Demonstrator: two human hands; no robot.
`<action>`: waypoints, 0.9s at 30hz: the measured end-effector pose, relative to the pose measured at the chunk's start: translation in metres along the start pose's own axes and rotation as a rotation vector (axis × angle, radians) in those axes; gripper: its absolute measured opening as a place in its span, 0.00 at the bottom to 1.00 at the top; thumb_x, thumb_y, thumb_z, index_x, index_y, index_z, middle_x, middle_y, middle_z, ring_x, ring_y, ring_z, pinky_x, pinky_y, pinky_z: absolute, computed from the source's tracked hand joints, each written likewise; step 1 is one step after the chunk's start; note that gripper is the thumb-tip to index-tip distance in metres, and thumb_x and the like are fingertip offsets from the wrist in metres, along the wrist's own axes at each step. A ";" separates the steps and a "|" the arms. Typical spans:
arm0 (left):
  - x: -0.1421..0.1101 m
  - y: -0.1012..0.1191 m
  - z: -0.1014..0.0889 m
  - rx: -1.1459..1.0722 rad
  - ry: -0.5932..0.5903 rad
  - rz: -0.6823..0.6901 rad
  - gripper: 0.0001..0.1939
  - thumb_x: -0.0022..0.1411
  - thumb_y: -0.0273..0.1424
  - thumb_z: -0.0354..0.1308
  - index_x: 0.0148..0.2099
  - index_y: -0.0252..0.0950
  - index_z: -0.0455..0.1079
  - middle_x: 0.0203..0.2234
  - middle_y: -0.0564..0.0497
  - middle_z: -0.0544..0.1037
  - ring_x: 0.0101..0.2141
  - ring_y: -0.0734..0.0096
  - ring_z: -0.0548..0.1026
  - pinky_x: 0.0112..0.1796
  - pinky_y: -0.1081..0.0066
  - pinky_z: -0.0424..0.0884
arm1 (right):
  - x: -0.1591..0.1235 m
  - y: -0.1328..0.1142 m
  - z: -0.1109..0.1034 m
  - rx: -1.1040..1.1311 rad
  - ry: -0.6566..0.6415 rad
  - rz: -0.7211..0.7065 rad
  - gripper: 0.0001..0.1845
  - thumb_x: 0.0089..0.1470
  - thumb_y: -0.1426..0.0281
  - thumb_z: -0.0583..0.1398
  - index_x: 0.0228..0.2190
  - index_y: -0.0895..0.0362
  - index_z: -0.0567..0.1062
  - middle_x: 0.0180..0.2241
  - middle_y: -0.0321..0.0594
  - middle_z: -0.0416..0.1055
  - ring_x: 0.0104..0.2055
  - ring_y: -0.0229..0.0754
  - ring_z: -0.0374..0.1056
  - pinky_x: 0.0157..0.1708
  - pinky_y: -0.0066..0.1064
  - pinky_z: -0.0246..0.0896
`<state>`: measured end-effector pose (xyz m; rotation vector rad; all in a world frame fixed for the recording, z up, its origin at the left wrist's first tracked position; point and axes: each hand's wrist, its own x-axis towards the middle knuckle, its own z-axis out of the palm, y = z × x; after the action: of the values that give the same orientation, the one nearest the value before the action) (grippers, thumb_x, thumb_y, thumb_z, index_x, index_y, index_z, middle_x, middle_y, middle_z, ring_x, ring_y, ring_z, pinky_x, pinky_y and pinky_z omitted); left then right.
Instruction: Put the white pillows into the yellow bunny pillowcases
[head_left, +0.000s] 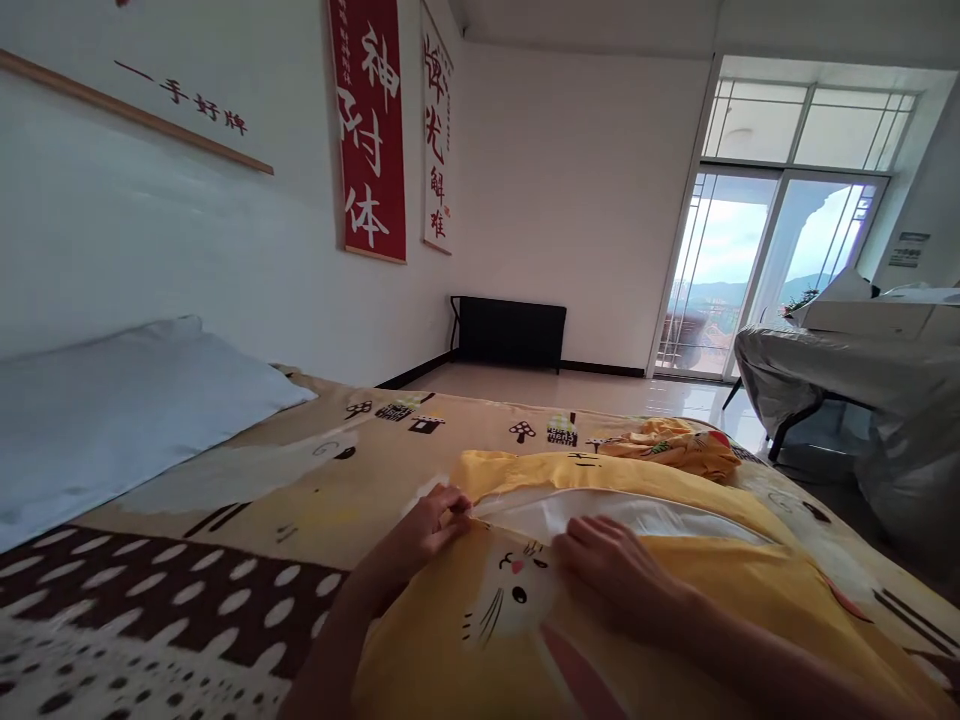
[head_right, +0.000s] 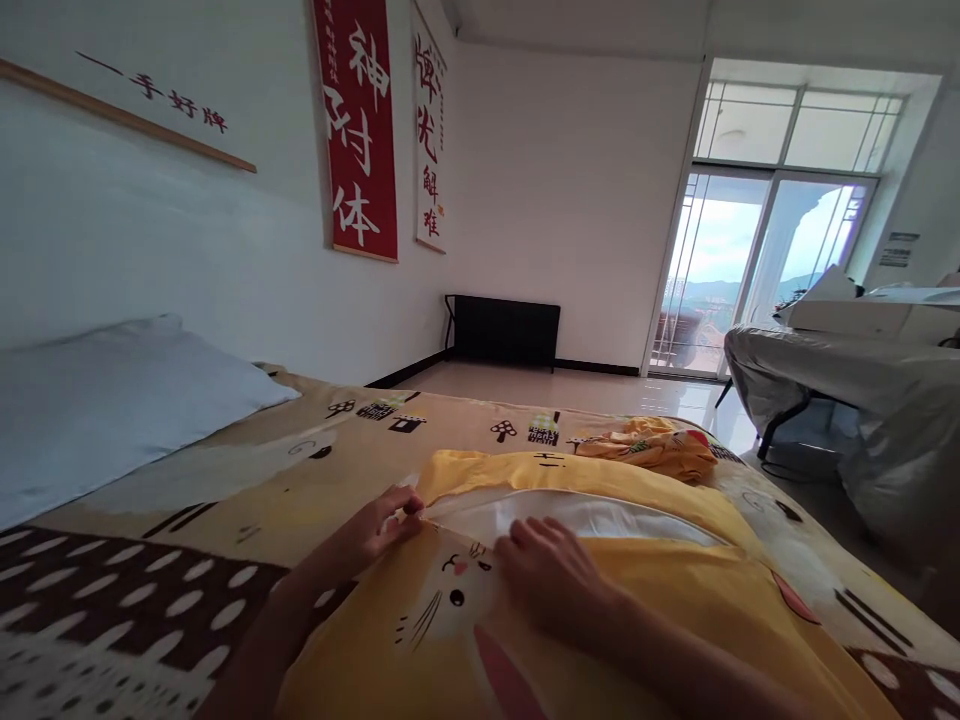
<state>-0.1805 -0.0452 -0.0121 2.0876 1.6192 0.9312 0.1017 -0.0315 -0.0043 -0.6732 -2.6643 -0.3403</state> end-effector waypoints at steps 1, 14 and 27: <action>0.001 0.000 -0.002 0.052 0.013 0.019 0.13 0.60 0.40 0.48 0.34 0.36 0.65 0.33 0.49 0.70 0.36 0.65 0.67 0.39 0.69 0.62 | -0.015 0.014 -0.008 0.034 -0.001 0.006 0.05 0.57 0.71 0.54 0.29 0.56 0.67 0.30 0.40 0.68 0.32 0.40 0.61 0.35 0.32 0.54; 0.057 0.042 0.052 0.402 0.096 0.094 0.23 0.59 0.40 0.45 0.52 0.36 0.65 0.51 0.43 0.70 0.52 0.56 0.66 0.48 0.60 0.61 | -0.170 0.173 -0.063 0.224 -0.133 0.533 0.09 0.46 0.71 0.56 0.33 0.55 0.71 0.45 0.44 0.66 0.49 0.47 0.59 0.52 0.43 0.48; 0.069 0.075 0.039 0.451 0.551 0.110 0.24 0.62 0.42 0.41 0.20 0.35 0.62 0.17 0.51 0.70 0.22 0.72 0.66 0.27 0.73 0.59 | -0.178 0.191 -0.035 0.128 0.419 0.605 0.11 0.59 0.63 0.47 0.31 0.55 0.64 0.24 0.35 0.66 0.25 0.38 0.60 0.25 0.28 0.48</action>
<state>-0.0904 0.0029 0.0266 2.3663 2.1691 1.3774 0.3520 0.0486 -0.0186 -1.1688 -1.9566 -0.1192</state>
